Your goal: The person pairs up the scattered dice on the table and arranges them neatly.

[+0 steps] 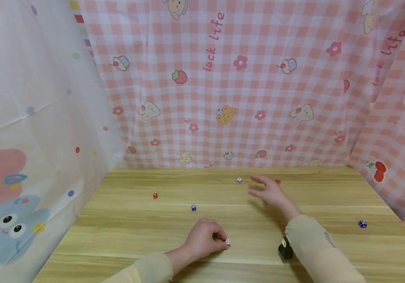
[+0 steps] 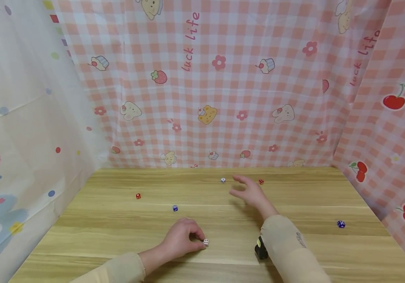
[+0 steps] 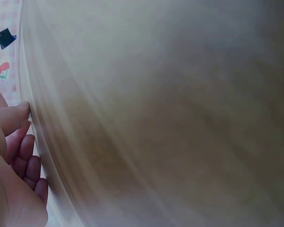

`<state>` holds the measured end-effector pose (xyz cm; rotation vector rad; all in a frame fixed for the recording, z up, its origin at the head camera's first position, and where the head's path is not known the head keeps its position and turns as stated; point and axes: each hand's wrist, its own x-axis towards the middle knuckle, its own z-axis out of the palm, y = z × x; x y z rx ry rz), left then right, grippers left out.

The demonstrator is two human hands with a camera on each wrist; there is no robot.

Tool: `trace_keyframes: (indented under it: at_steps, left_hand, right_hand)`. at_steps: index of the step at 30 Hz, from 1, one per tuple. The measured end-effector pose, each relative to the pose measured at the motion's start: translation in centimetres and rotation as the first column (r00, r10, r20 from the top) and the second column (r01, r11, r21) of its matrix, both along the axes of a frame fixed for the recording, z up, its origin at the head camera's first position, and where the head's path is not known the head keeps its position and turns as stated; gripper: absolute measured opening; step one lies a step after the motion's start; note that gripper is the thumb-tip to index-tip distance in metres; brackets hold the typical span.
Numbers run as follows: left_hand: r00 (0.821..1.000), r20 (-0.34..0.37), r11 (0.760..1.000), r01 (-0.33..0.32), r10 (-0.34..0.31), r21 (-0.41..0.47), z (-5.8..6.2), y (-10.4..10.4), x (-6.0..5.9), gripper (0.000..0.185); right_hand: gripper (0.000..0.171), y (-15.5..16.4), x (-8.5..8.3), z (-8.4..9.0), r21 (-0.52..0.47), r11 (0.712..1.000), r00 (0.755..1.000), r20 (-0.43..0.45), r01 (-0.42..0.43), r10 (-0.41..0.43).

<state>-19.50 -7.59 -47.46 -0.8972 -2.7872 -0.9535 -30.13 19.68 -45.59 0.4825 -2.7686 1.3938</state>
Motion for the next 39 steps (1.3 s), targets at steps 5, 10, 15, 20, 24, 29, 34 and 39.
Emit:
trace_keyframes:
  at_steps: [5,10,15,20,24,29,34,39]
  left_hand:
    - [1.000,-0.001,1.000,0.002,-0.002,-0.002,0.0,0.1,0.0,0.017]
    - [1.000,0.002,1.000,-0.003,0.003,-0.018,-0.2,0.2,-0.2,0.017]
    - [1.000,0.011,1.000,-0.007,0.007,-0.021,-0.1,0.4,-0.2,0.017]
    - [1.000,0.005,1.000,-0.004,0.004,-0.023,-0.1,0.6,-0.2,0.016]
    - [1.000,-0.006,1.000,0.001,-0.002,-0.016,-0.2,0.7,-0.2,0.017]
    - [1.000,0.005,1.000,0.017,-0.017,0.002,-0.2,1.0,-0.1,0.017]
    - [0.999,-0.013,0.999,0.047,-0.047,-0.008,-0.2,1.3,0.2,0.016]
    - [0.996,-0.049,0.997,0.068,-0.069,-0.023,-0.4,1.6,0.5,0.015]
  right_hand:
    - [0.059,-0.2,-0.5,-0.1,0.002,1.000,1.000,0.006,-0.001,0.001]
    - [0.059,-0.6,-1.0,-0.4,0.003,1.000,1.000,0.016,0.014,-0.014]
    - [0.058,-0.5,-1.6,-0.9,0.025,0.999,0.999,-0.004,0.036,-0.036]
    - [0.058,-0.3,-2.1,-1.5,0.039,0.998,0.999,-0.023,0.048,-0.047]
    - [0.058,-0.2,-2.4,-1.8,0.028,0.998,0.999,-0.019,0.049,-0.048]
    - [0.058,-0.5,-2.5,-1.8,0.008,0.999,0.999,-0.006,0.043,-0.043]
    - [0.057,-0.7,-2.7,-1.9,-0.016,0.999,0.999,0.013,0.046,-0.046]
    - [0.057,-0.9,-3.0,-2.1,-0.029,0.998,0.998,0.010,0.057,-0.057]
